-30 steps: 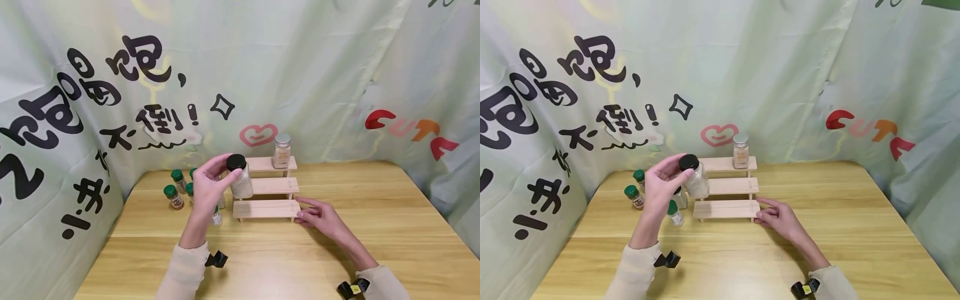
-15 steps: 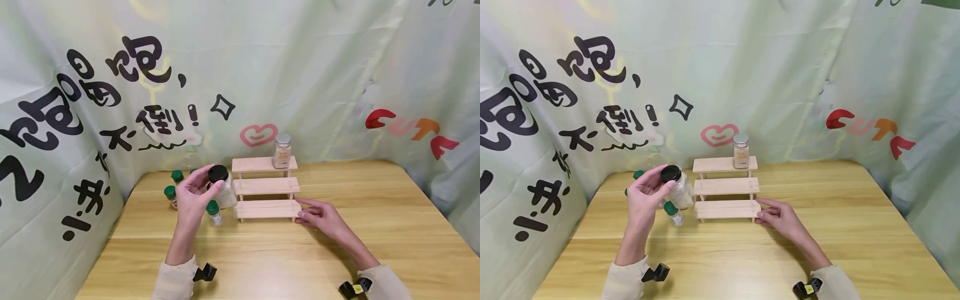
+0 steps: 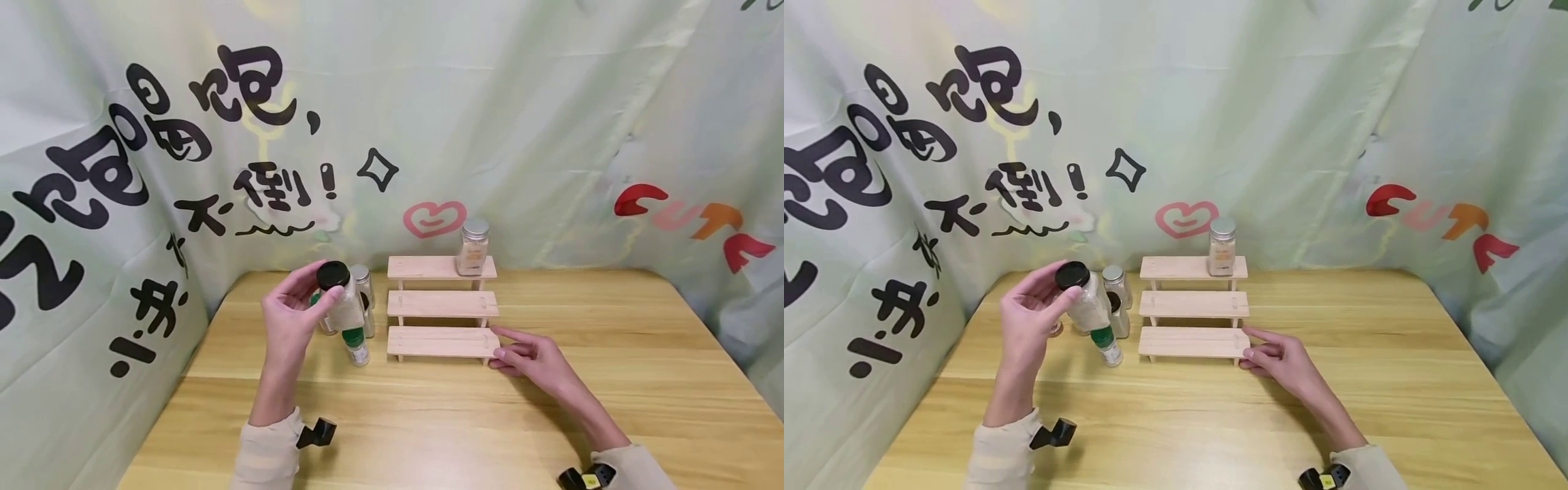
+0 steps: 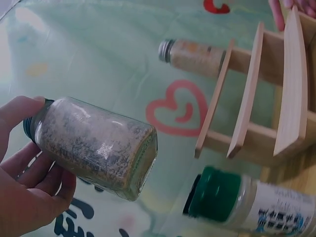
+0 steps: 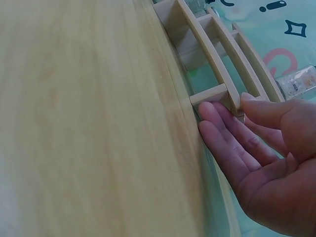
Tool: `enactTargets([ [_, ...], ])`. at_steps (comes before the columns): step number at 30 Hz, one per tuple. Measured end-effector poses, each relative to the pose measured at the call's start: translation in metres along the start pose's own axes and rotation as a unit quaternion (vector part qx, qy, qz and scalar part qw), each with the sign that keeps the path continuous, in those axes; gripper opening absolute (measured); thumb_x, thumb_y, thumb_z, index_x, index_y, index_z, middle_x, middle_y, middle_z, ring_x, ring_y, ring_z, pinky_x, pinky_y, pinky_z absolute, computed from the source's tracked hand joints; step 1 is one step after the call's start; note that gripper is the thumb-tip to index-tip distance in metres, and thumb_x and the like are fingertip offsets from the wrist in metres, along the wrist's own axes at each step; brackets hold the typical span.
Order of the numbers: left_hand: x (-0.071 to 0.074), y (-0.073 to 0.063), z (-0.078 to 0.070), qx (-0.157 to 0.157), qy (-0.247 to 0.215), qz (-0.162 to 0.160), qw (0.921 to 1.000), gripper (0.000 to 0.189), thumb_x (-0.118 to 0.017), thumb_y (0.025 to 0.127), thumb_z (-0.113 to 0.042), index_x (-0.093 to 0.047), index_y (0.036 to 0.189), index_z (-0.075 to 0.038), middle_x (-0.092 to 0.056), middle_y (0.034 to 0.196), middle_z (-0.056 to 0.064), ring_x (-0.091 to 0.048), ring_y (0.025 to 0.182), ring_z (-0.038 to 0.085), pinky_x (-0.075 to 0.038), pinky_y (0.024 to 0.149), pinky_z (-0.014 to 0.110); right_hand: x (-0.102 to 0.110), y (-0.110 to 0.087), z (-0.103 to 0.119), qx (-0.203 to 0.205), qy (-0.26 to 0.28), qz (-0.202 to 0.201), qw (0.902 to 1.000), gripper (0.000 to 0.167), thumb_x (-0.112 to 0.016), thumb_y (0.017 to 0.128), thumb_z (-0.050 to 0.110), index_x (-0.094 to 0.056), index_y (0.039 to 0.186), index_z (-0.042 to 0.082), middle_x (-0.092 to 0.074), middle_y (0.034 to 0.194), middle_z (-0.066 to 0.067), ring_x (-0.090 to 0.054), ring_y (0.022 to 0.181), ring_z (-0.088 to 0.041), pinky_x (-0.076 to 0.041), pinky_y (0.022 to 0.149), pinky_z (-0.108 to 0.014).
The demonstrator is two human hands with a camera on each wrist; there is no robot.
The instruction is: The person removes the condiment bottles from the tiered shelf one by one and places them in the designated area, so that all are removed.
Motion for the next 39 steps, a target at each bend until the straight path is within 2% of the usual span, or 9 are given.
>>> enactTargets([
  [7, 0.015, 0.005, -0.001, -0.009, 0.010, -0.017, 0.9998, 0.044, -0.080, 0.077, 0.017, -0.069, 0.119, 0.011, -0.075, 0.110, 0.011, -0.070, 0.103, 0.023, -0.057, 0.095, 0.029, 0.001, -0.002, 0.002, 0.007, 0.010, 0.002, 0.9999, 0.054, -0.061, 0.103, 0.003, -0.040, 0.151, -0.009, -0.068, 0.113, -0.035, -0.075, 0.098, -0.029, -0.061, 0.085, -0.039],
  [14, 0.026, 0.007, 0.006, -0.001, 0.016, -0.023, 0.9996, 0.044, -0.081, 0.077, 0.015, -0.070, 0.119, 0.010, -0.076, 0.109, 0.011, -0.070, 0.099, 0.022, -0.057, 0.091, 0.027, 0.002, -0.002, -0.001, 0.001, 0.014, -0.006, 0.9999, 0.054, -0.061, 0.102, 0.003, -0.041, 0.151, -0.008, -0.069, 0.113, -0.033, -0.075, 0.097, -0.031, -0.062, 0.084, -0.039],
  [25, 0.048, 0.009, 0.010, 0.008, 0.034, -0.046, 0.9983, 0.042, -0.081, 0.078, 0.015, -0.070, 0.118, 0.011, -0.076, 0.108, 0.008, -0.071, 0.101, 0.020, -0.057, 0.093, 0.026, 0.002, -0.001, -0.003, -0.005, 0.017, -0.012, 0.9998, 0.055, -0.062, 0.102, 0.004, -0.041, 0.151, -0.008, -0.070, 0.112, -0.033, -0.075, 0.097, -0.031, -0.062, 0.084, -0.039],
  [32, 0.066, 0.010, 0.020, 0.038, 0.038, -0.060, 0.9967, 0.044, -0.081, 0.078, 0.015, -0.069, 0.120, 0.010, -0.076, 0.110, 0.006, -0.071, 0.104, 0.020, -0.056, 0.095, 0.025, 0.002, -0.001, -0.003, -0.007, 0.012, -0.012, 0.9998, 0.056, -0.063, 0.102, 0.006, -0.040, 0.151, -0.009, -0.070, 0.111, -0.032, -0.075, 0.096, -0.031, -0.062, 0.084, -0.038],
  [39, 0.075, 0.010, 0.035, 0.069, 0.057, -0.052, 0.9946, 0.045, -0.083, 0.077, 0.013, -0.069, 0.120, 0.010, -0.076, 0.108, 0.004, -0.071, 0.101, 0.018, -0.057, 0.091, 0.022, 0.001, -0.002, -0.002, -0.003, 0.014, -0.006, 0.9999, 0.056, -0.062, 0.103, 0.006, -0.039, 0.152, -0.010, -0.069, 0.111, -0.033, -0.075, 0.097, -0.031, -0.062, 0.085, -0.038],
])
Point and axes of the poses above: each hand's wrist, its own y-axis towards the middle knuckle, its own x-axis out of the back of the hand, z = x × y, the point moved 10 cm from there along y, towards the middle knuckle
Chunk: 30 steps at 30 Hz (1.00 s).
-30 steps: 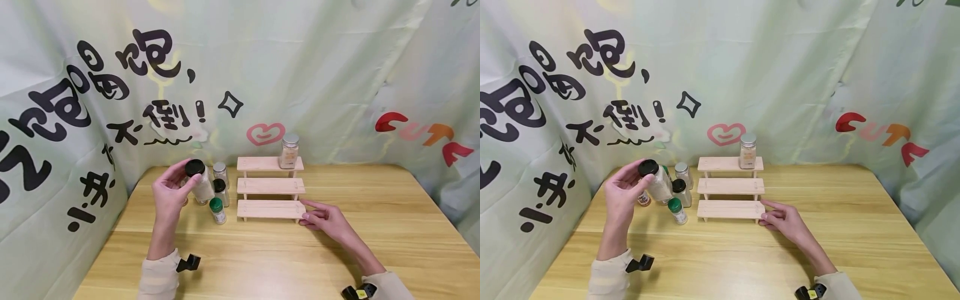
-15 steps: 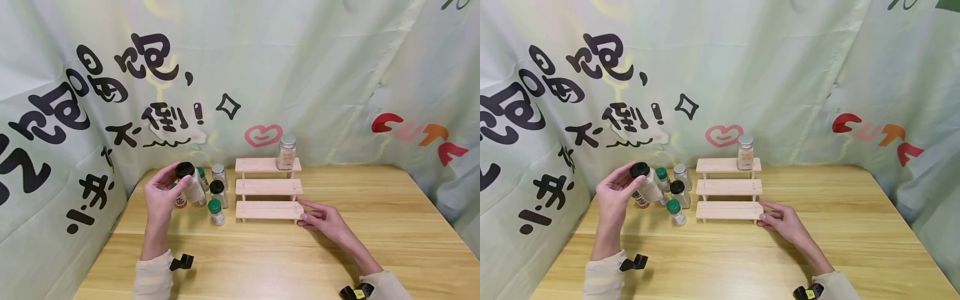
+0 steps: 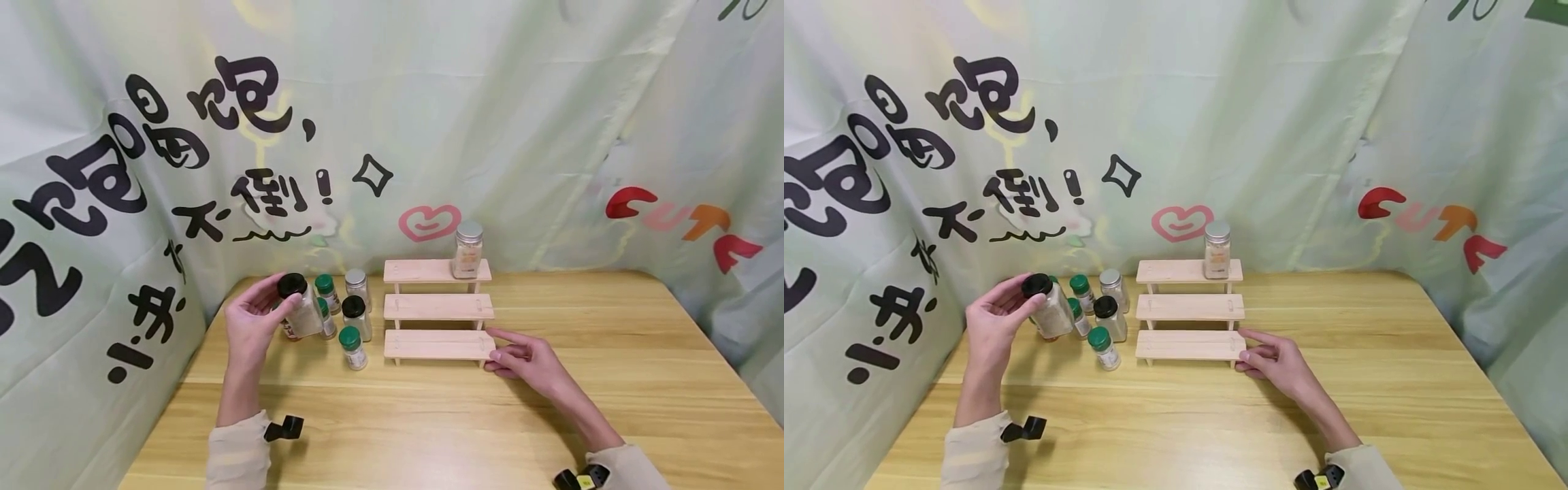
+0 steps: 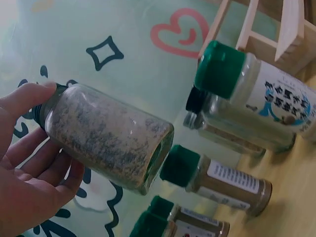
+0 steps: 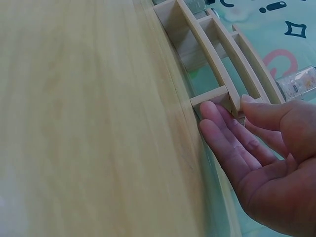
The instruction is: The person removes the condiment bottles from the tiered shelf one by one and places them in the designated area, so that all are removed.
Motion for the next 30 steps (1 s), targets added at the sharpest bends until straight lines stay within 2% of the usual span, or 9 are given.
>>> enactTargets([
  [8, 0.011, -0.006, 0.009, 0.010, -0.004, 0.016, 0.9998, 0.044, -0.082, 0.077, 0.015, -0.068, 0.119, 0.012, -0.076, 0.108, 0.005, -0.071, 0.101, 0.018, -0.058, 0.091, 0.023, 0.000, 0.001, 0.000, -0.007, -0.003, -0.007, 0.9999, 0.055, -0.062, 0.102, 0.005, -0.040, 0.151, -0.009, -0.070, 0.111, -0.032, -0.075, 0.097, -0.031, -0.062, 0.085, -0.038],
  [13, 0.014, -0.009, 0.014, 0.017, 0.030, 0.038, 0.9987, 0.045, -0.084, 0.078, 0.011, -0.068, 0.120, 0.011, -0.076, 0.110, 0.005, -0.070, 0.102, 0.018, -0.057, 0.093, 0.024, 0.000, 0.001, 0.002, -0.008, -0.001, -0.008, 0.9999, 0.055, -0.062, 0.102, 0.003, -0.040, 0.151, -0.010, -0.070, 0.111, -0.032, -0.075, 0.096, -0.032, -0.062, 0.085, -0.038],
  [16, 0.011, -0.011, 0.018, 0.022, 0.056, 0.069, 0.9958, 0.048, -0.085, 0.078, 0.008, -0.067, 0.123, 0.010, -0.075, 0.114, 0.005, -0.070, 0.104, 0.017, -0.056, 0.095, 0.024, 0.000, 0.001, 0.001, -0.008, 0.000, -0.008, 0.9999, 0.055, -0.062, 0.102, 0.003, -0.040, 0.151, -0.011, -0.070, 0.111, -0.033, -0.075, 0.096, -0.032, -0.062, 0.085, -0.038],
  [20, 0.006, -0.011, 0.030, 0.037, 0.081, 0.115, 0.9894, 0.051, -0.086, 0.080, 0.003, -0.065, 0.126, 0.009, -0.073, 0.117, 0.004, -0.070, 0.106, 0.014, -0.055, 0.096, 0.024, 0.001, 0.000, -0.002, -0.007, 0.000, -0.008, 0.9999, 0.054, -0.061, 0.102, 0.002, -0.039, 0.151, -0.010, -0.070, 0.110, -0.033, -0.075, 0.097, -0.032, -0.062, 0.085, -0.038],
  [22, 0.004, -0.010, 0.037, 0.045, 0.080, 0.128, 0.9875, 0.052, -0.085, 0.081, 0.002, -0.064, 0.127, 0.010, -0.073, 0.117, 0.004, -0.069, 0.106, 0.013, -0.056, 0.095, 0.023, 0.001, -0.001, -0.002, -0.006, 0.000, -0.008, 0.9999, 0.054, -0.061, 0.103, 0.002, -0.040, 0.151, -0.010, -0.070, 0.110, -0.033, -0.075, 0.097, -0.032, -0.062, 0.085, -0.038],
  [30, 0.010, -0.009, 0.063, 0.085, 0.059, 0.141, 0.9847, 0.056, -0.084, 0.081, 0.005, -0.060, 0.130, 0.013, -0.072, 0.121, 0.004, -0.069, 0.109, 0.011, -0.055, 0.097, 0.024, 0.002, 0.000, -0.001, -0.003, 0.001, -0.008, 1.0000, 0.054, -0.061, 0.102, 0.002, -0.040, 0.151, -0.010, -0.070, 0.111, -0.033, -0.075, 0.096, -0.030, -0.062, 0.085, -0.037],
])
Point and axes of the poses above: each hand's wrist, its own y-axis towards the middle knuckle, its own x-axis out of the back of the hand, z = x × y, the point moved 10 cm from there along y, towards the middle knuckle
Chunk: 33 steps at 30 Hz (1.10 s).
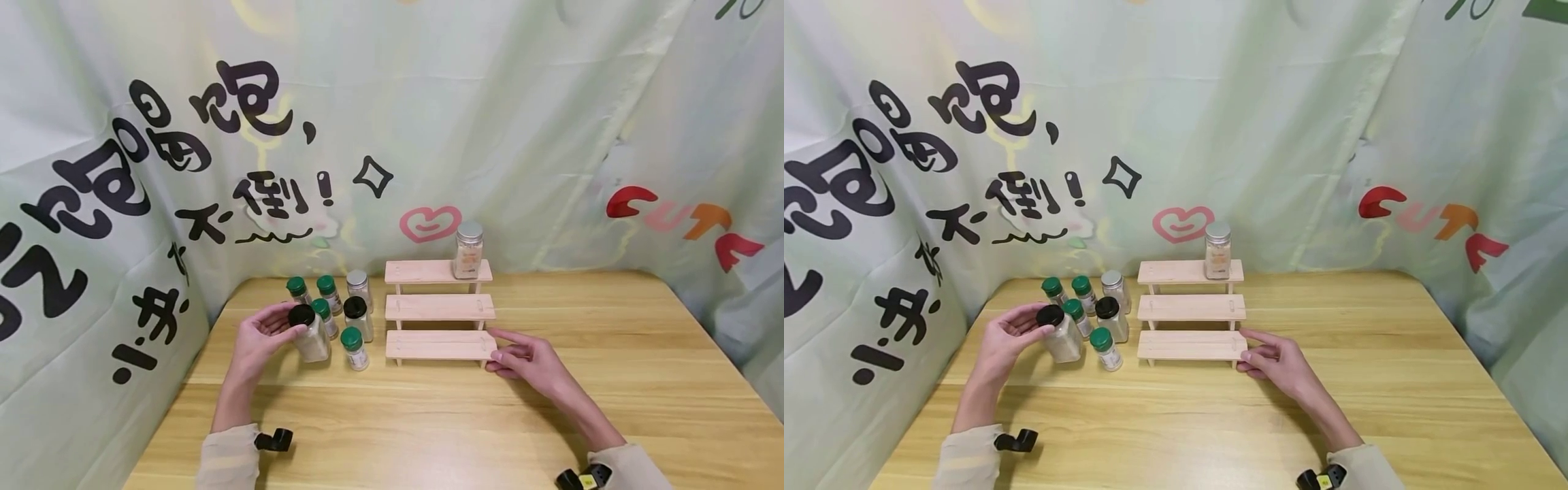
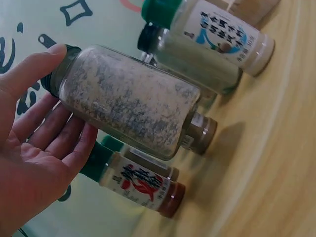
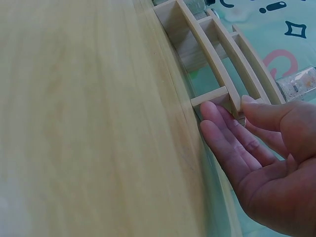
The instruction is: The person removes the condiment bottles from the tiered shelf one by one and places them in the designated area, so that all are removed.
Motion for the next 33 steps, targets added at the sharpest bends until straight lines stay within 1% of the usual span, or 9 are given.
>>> enactTargets([
  [3, -0.001, 0.000, 0.009, 0.010, 0.006, 0.014, 0.9998, 0.056, -0.085, 0.081, 0.003, -0.060, 0.130, 0.012, -0.071, 0.123, 0.008, -0.068, 0.110, 0.012, -0.055, 0.097, 0.024, -0.001, 0.001, 0.000, -0.001, 0.001, 0.002, 1.0000, 0.054, -0.061, 0.102, 0.001, -0.040, 0.151, -0.010, -0.069, 0.112, -0.033, -0.075, 0.096, -0.030, -0.062, 0.085, -0.038],
  [8, -0.005, 0.002, 0.019, 0.021, 0.014, 0.034, 0.9991, 0.055, -0.085, 0.082, 0.002, -0.060, 0.130, 0.011, -0.070, 0.125, 0.015, -0.068, 0.109, 0.012, -0.056, 0.096, 0.024, 0.000, 0.001, 0.002, -0.001, 0.004, 0.001, 1.0000, 0.054, -0.061, 0.102, 0.001, -0.040, 0.151, -0.010, -0.069, 0.112, -0.033, -0.075, 0.096, -0.030, -0.062, 0.085, -0.038],
  [11, -0.005, 0.002, 0.024, 0.026, 0.022, 0.039, 0.9987, 0.055, -0.085, 0.082, 0.002, -0.060, 0.129, 0.011, -0.070, 0.124, 0.015, -0.068, 0.108, 0.011, -0.056, 0.095, 0.023, 0.000, 0.000, 0.001, -0.003, 0.002, 0.001, 1.0000, 0.055, -0.061, 0.102, 0.002, -0.040, 0.151, -0.009, -0.070, 0.112, -0.032, -0.075, 0.096, -0.030, -0.062, 0.084, -0.038],
  [14, -0.004, 0.001, 0.028, 0.030, 0.026, 0.043, 0.9983, 0.054, -0.085, 0.082, 0.002, -0.060, 0.129, 0.011, -0.070, 0.123, 0.012, -0.067, 0.109, 0.011, -0.055, 0.095, 0.022, 0.000, 0.001, 0.000, -0.003, 0.001, 0.003, 1.0000, 0.055, -0.061, 0.102, 0.002, -0.040, 0.151, -0.009, -0.070, 0.112, -0.032, -0.075, 0.096, -0.029, -0.062, 0.085, -0.037],
  [19, -0.004, 0.000, 0.030, 0.033, 0.021, 0.060, 0.9974, 0.054, -0.084, 0.083, 0.002, -0.059, 0.130, 0.011, -0.069, 0.124, 0.011, -0.066, 0.111, 0.013, -0.055, 0.096, 0.023, 0.000, 0.001, -0.001, -0.002, 0.002, 0.006, 1.0000, 0.055, -0.062, 0.102, 0.003, -0.040, 0.152, -0.008, -0.070, 0.112, -0.032, -0.075, 0.097, -0.030, -0.062, 0.085, -0.037],
  [26, -0.007, 0.000, 0.029, 0.034, 0.024, 0.097, 0.9944, 0.053, -0.082, 0.087, -0.004, -0.058, 0.134, 0.007, -0.062, 0.135, 0.019, -0.063, 0.120, 0.016, -0.053, 0.100, 0.024, -0.001, 0.000, 0.002, -0.002, -0.002, 0.006, 1.0000, 0.056, -0.062, 0.103, 0.005, -0.039, 0.152, -0.008, -0.069, 0.113, -0.033, -0.075, 0.098, -0.031, -0.061, 0.086, -0.038],
  [28, -0.008, 0.000, 0.028, 0.032, 0.024, 0.101, 0.9940, 0.053, -0.082, 0.087, -0.004, -0.058, 0.133, 0.007, -0.062, 0.135, 0.019, -0.063, 0.120, 0.017, -0.053, 0.100, 0.024, -0.001, 0.000, 0.002, -0.003, -0.002, 0.004, 1.0000, 0.056, -0.062, 0.103, 0.005, -0.039, 0.152, -0.008, -0.069, 0.113, -0.033, -0.075, 0.098, -0.031, -0.061, 0.086, -0.038],
  [33, -0.008, 0.000, 0.025, 0.021, 0.020, 0.107, 0.9938, 0.052, -0.081, 0.087, -0.002, -0.059, 0.132, 0.008, -0.065, 0.129, 0.014, -0.065, 0.117, 0.015, -0.055, 0.098, 0.025, -0.002, -0.001, 0.002, -0.004, -0.002, 0.004, 1.0000, 0.056, -0.062, 0.103, 0.006, -0.039, 0.153, -0.007, -0.069, 0.112, -0.033, -0.075, 0.097, -0.030, -0.061, 0.086, -0.038],
])
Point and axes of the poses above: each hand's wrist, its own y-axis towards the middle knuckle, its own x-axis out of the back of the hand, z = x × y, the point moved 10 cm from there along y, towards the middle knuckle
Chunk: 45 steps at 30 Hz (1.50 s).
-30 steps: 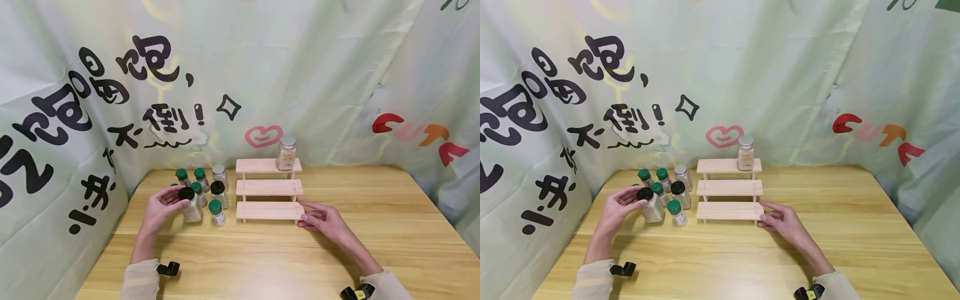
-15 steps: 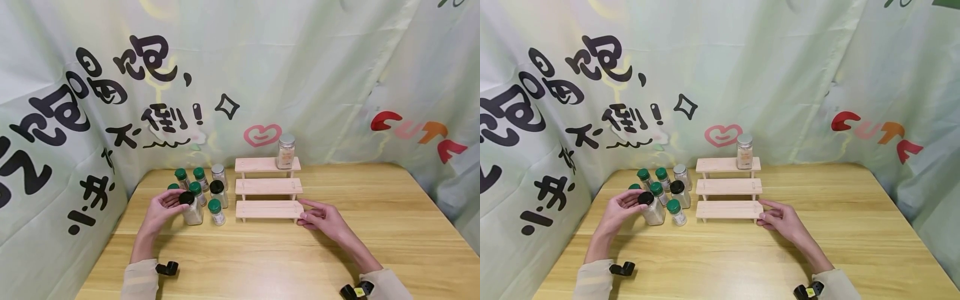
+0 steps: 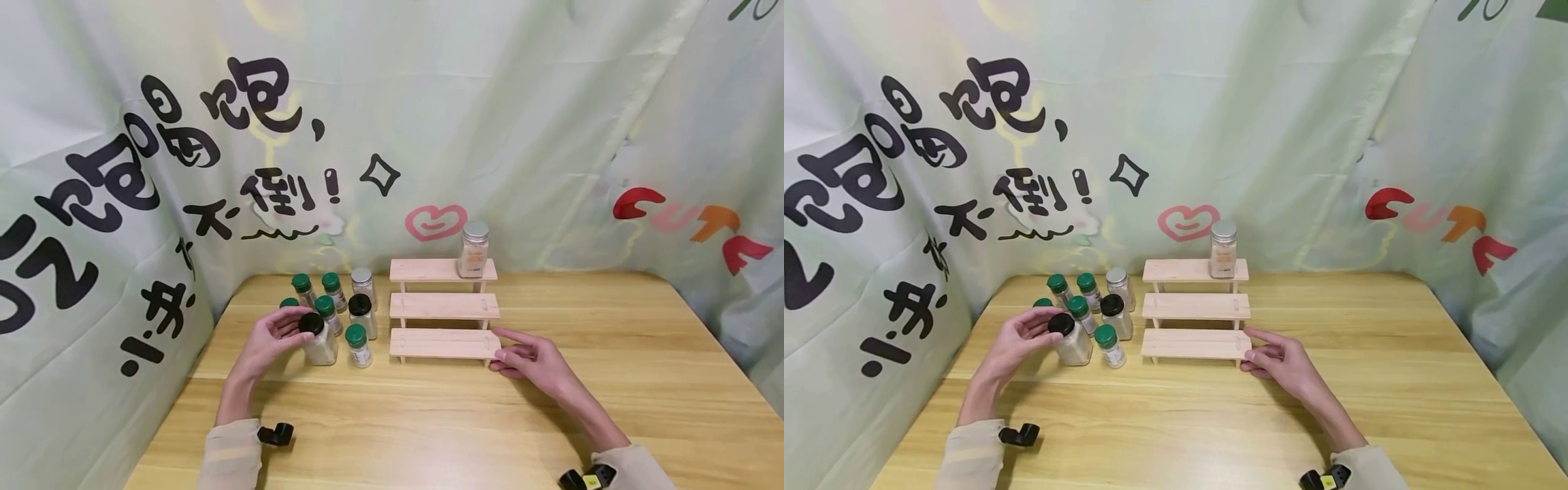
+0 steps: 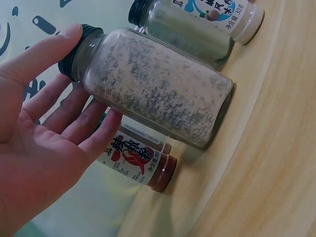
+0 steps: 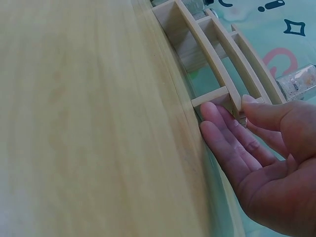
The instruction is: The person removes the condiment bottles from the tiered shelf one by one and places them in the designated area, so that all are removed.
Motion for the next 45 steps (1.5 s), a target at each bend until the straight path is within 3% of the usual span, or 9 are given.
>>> enactTargets([
  [9, -0.004, -0.001, -0.010, -0.027, 0.007, 0.011, 0.9995, 0.050, -0.079, 0.088, 0.000, -0.059, 0.133, 0.007, -0.065, 0.131, 0.014, -0.064, 0.119, 0.014, -0.053, 0.101, 0.025, -0.001, -0.001, -0.002, 0.002, 0.003, 0.006, 1.0000, 0.057, -0.063, 0.103, 0.008, -0.039, 0.153, -0.008, -0.070, 0.112, -0.032, -0.075, 0.097, -0.029, -0.062, 0.085, -0.038],
  [17, -0.013, -0.002, -0.040, -0.062, 0.023, -0.011, 0.9978, 0.042, -0.078, 0.092, -0.007, -0.064, 0.131, 0.001, -0.064, 0.132, 0.023, -0.061, 0.123, 0.027, -0.053, 0.102, 0.027, 0.000, 0.000, -0.002, -0.001, -0.001, 0.001, 1.0000, 0.058, -0.062, 0.103, 0.007, -0.037, 0.153, -0.008, -0.069, 0.113, -0.033, -0.075, 0.097, -0.030, -0.062, 0.085, -0.038],
  [21, -0.018, -0.001, -0.054, -0.075, 0.027, -0.040, 0.9960, 0.038, -0.076, 0.093, -0.007, -0.065, 0.128, 0.002, -0.064, 0.130, 0.025, -0.062, 0.120, 0.034, -0.054, 0.098, 0.025, 0.001, -0.001, -0.002, 0.001, 0.000, 0.000, 1.0000, 0.059, -0.062, 0.103, 0.008, -0.036, 0.154, -0.008, -0.068, 0.114, -0.033, -0.075, 0.097, -0.029, -0.062, 0.084, -0.038],
  [26, -0.015, -0.002, -0.066, -0.098, -0.001, -0.102, 0.9899, 0.034, -0.072, 0.096, -0.005, -0.063, 0.126, 0.009, -0.067, 0.123, 0.026, -0.068, 0.112, 0.024, -0.055, 0.097, 0.024, 0.000, -0.001, -0.003, 0.000, 0.001, -0.002, 1.0000, 0.060, -0.062, 0.103, 0.007, -0.034, 0.155, -0.007, -0.068, 0.115, -0.034, -0.075, 0.096, -0.029, -0.062, 0.084, -0.038],
  [33, -0.012, -0.004, -0.071, -0.116, -0.030, -0.142, 0.9825, 0.032, -0.071, 0.096, -0.003, -0.063, 0.125, 0.011, -0.071, 0.116, 0.023, -0.070, 0.106, 0.020, -0.056, 0.096, 0.025, 0.000, 0.001, -0.003, -0.006, 0.000, -0.001, 1.0000, 0.060, -0.062, 0.103, 0.007, -0.034, 0.155, -0.007, -0.067, 0.116, -0.034, -0.075, 0.097, -0.030, -0.062, 0.085, -0.038],
  [45, -0.028, -0.002, -0.076, -0.128, -0.020, -0.141, 0.9815, 0.029, -0.072, 0.096, -0.002, -0.065, 0.122, 0.009, -0.070, 0.113, 0.024, -0.071, 0.103, 0.018, -0.057, 0.095, 0.025, 0.000, 0.002, -0.003, -0.006, 0.004, 0.002, 1.0000, 0.059, -0.060, 0.104, 0.005, -0.033, 0.155, -0.008, -0.067, 0.117, -0.034, -0.075, 0.097, -0.030, -0.062, 0.085, -0.038],
])
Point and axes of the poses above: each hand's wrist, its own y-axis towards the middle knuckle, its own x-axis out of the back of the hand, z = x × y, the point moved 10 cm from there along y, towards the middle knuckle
